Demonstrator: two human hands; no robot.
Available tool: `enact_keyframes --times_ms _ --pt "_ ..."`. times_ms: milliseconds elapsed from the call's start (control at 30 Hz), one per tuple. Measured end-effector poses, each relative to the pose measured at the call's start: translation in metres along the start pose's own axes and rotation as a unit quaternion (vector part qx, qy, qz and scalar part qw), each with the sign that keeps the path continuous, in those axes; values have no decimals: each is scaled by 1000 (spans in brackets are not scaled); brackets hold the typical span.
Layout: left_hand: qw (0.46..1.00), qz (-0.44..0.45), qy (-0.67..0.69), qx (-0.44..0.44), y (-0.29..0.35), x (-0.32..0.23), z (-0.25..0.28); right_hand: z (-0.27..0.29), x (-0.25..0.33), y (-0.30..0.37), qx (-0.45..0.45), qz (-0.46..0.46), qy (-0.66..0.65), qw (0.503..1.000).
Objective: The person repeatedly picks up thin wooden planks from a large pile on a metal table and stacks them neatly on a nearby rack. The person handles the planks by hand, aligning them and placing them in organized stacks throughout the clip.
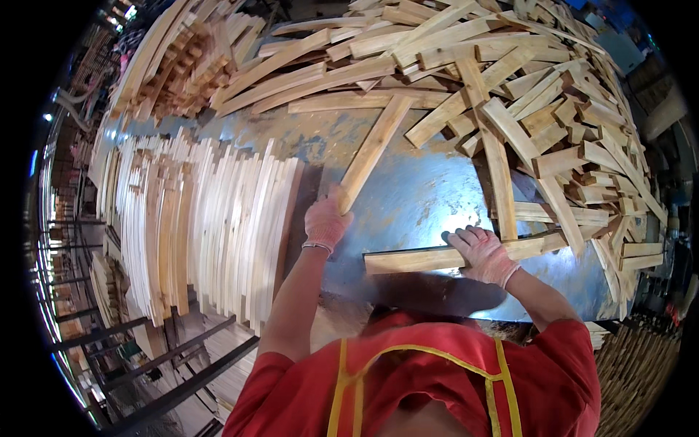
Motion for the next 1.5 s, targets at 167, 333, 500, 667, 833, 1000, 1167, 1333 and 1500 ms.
enact_keyframes --times_ms 167,333,500,667,833,1000,1167,1333,1500 --pt "932 43 348 88 85 70 -15 -2 -2 -14 -1 -144 -273 951" --pt "911 122 384 92 154 146 -53 15 79 -117 -41 -191 -328 924" --pt "995 68 59 -46 163 166 -23 16 224 -230 47 -144 -423 893" --pt "989 24 -74 -122 155 189 -26 19 226 -261 -54 -44 -387 919" --pt "992 39 -45 -113 166 153 3 95 -6 -101 -328 -347 -74 875" --pt "986 -123 31 -110 138 44 -16 36 -88 0 -247 -435 -110 859" --pt "986 -157 61 -12 116 -65 -35 91 24 -30 -165 -162 -284 930" --pt "996 -74 7 49 90 -93 -37 174 -115 -35 -166 -172 205 949" --pt "985 -33 85 144 97 -50 -44 183 -93 -70 96 -94 156 979"
Point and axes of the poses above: each hand's wrist, its own y-axis away from the middle knuckle, its own z-axis out of the back of the hand, x = y × z, the point moved 8 cm from there along -y, towards the middle knuckle, and after that the axes turned 5 degrees about z, right-handed, at the moved point
